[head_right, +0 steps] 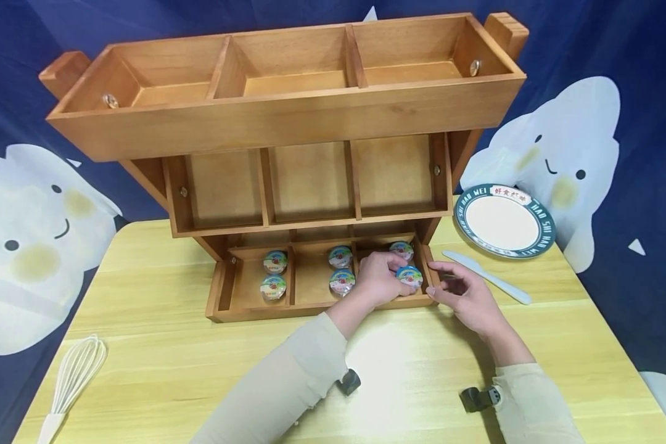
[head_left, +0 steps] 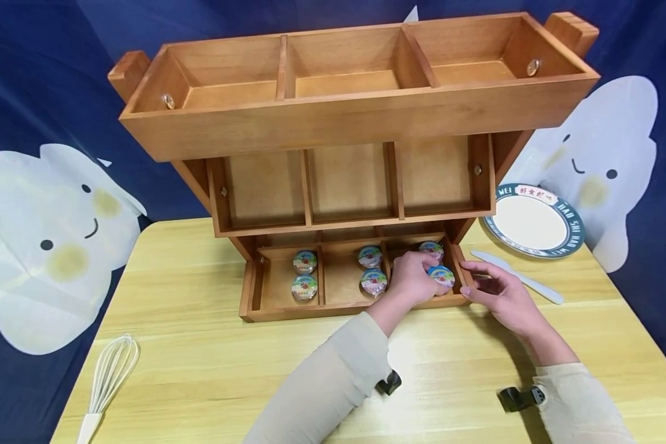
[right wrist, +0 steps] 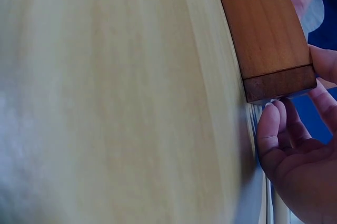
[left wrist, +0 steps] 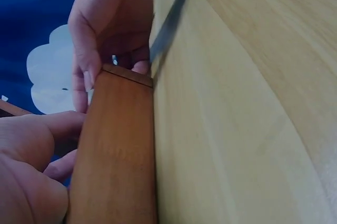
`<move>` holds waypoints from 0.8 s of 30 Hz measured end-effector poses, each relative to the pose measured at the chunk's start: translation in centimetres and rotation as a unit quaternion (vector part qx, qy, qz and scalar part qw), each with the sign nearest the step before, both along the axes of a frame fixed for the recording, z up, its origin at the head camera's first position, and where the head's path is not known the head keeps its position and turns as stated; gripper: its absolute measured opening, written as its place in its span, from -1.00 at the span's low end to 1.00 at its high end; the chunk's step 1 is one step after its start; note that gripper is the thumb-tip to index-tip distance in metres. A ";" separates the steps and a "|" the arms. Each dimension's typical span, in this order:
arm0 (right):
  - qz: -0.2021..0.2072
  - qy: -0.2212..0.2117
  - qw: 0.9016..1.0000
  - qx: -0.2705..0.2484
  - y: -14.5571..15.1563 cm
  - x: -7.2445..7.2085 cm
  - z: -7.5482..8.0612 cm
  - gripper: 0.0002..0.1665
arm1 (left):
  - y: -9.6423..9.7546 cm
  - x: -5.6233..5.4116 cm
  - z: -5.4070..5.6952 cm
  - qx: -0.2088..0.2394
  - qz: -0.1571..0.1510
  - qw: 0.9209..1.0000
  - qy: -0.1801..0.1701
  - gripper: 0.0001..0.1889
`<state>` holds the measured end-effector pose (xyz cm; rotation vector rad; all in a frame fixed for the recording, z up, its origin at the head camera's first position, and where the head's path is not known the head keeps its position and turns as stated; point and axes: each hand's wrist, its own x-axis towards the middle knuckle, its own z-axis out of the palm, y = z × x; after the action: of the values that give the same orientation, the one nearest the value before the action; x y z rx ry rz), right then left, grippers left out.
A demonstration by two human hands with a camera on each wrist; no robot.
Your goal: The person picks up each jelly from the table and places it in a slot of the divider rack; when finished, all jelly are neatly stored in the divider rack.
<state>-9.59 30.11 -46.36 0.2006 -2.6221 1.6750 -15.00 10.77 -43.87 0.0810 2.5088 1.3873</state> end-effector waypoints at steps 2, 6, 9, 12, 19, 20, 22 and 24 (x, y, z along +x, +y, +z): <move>0.002 0.000 1.000 0.001 0.0 0.0 0.0 -0.44 | -0.2 0.1 0.1 -0.003 -0.002 1.000 0.003 -0.52; 0.003 -0.002 1.000 0.002 0.0 0.0 0.1 -0.44 | -0.7 0.4 0.8 0.000 -0.008 1.000 0.010 -0.49; 0.001 -0.004 1.000 0.004 0.1 0.1 0.1 -0.43 | -1.4 0.9 1.3 0.016 -0.018 1.000 0.020 -0.48; -0.002 -0.009 1.000 0.006 0.3 0.1 0.0 -0.43 | -2.2 1.6 1.8 0.046 -0.022 0.998 0.023 -0.48; -0.008 -0.014 1.000 0.012 0.4 0.0 -0.1 -0.42 | -5.0 3.5 2.3 0.162 -0.022 0.986 0.036 -0.56; -0.011 -0.016 1.000 0.013 0.4 0.0 -0.1 -0.42 | -5.6 3.7 2.3 0.179 -0.018 0.982 0.047 -0.58; -0.017 -0.021 0.999 0.016 0.5 0.0 0.0 -0.41 | -6.8 4.1 2.3 0.218 -0.009 0.973 0.079 -0.62; -0.024 -0.026 0.999 0.024 0.5 0.0 0.2 -0.41 | -8.0 4.4 2.3 0.235 -0.001 0.964 0.125 -0.65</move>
<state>-9.56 30.61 -46.16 0.0949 -2.6843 1.6258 -10.65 2.75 -41.58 0.3709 2.2978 2.0584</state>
